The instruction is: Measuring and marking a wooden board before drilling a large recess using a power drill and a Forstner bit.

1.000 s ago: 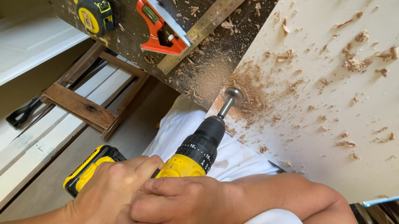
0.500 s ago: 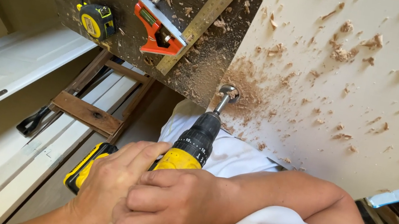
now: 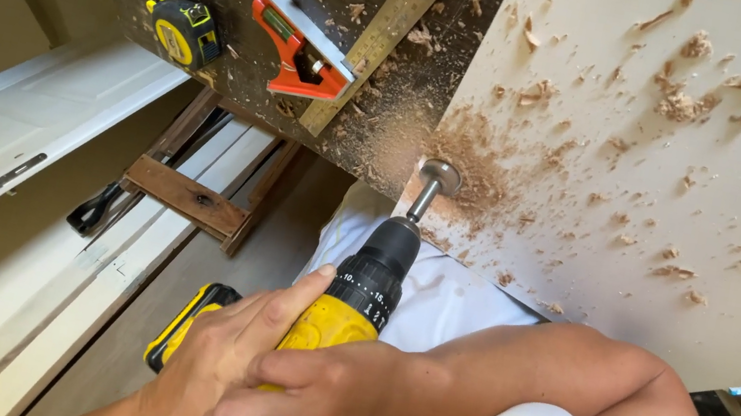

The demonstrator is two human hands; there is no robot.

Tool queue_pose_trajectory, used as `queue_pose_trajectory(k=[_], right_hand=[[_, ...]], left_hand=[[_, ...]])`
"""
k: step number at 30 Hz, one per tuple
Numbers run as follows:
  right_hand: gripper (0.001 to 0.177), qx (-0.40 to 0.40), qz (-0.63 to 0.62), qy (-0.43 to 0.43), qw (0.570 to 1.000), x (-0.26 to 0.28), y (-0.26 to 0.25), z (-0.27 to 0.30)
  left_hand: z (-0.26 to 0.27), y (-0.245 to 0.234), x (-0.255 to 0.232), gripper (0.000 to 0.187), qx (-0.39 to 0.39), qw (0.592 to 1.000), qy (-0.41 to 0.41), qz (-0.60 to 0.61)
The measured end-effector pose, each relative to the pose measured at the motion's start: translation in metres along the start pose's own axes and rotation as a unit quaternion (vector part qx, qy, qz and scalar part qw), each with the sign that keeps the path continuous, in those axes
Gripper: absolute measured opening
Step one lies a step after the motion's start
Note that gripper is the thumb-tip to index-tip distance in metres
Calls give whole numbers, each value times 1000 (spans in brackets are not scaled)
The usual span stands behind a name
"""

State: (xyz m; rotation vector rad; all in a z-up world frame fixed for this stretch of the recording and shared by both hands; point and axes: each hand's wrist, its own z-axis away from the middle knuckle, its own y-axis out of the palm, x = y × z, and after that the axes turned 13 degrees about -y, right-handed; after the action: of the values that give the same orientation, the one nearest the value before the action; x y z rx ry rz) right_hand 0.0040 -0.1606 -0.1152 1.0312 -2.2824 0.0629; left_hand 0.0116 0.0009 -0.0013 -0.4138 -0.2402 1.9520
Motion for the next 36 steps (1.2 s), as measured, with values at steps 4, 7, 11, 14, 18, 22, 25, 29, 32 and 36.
queue_pose_trajectory(k=[4, 7, 11, 14, 18, 22, 25, 29, 32, 36], right_hand=[[34, -16, 3, -13, 1000, -3, -4, 2], [27, -55, -104, 44, 992, -1, -6, 5], [25, -68, -159, 63, 983, -2, -12, 4], [24, -34, -148, 56, 987, -3, -12, 6], [26, -35, -222, 81, 971, -4, -12, 5], [21, -8, -260, 102, 960, -4, -10, 9], [17, 10, -287, 116, 951, -4, -9, 11], [20, 9, -361, 165, 918, -1, -6, 16], [20, 10, -329, 130, 935, -4, -5, 15], [21, 9, -338, 127, 932, -4, -4, 16]], left_hand=[[-2, -6, -3, 76, 46, 998, -43, 5], [-5, -10, -8, 78, 67, 996, -56, 12], [-6, -11, -5, 86, 111, 991, -70, 8], [-7, -11, -2, 83, 108, 992, -59, 17], [-6, -11, 1, 84, 114, 991, -67, 21], [-6, -9, 3, 85, 104, 993, -58, 27], [-6, -7, 6, 84, 100, 993, -41, 40], [-7, -6, 8, 82, 99, 993, -38, 53], [-6, -4, 10, 81, 100, 992, -52, 50], [-4, 0, 15, 83, 95, 993, -43, 47]])
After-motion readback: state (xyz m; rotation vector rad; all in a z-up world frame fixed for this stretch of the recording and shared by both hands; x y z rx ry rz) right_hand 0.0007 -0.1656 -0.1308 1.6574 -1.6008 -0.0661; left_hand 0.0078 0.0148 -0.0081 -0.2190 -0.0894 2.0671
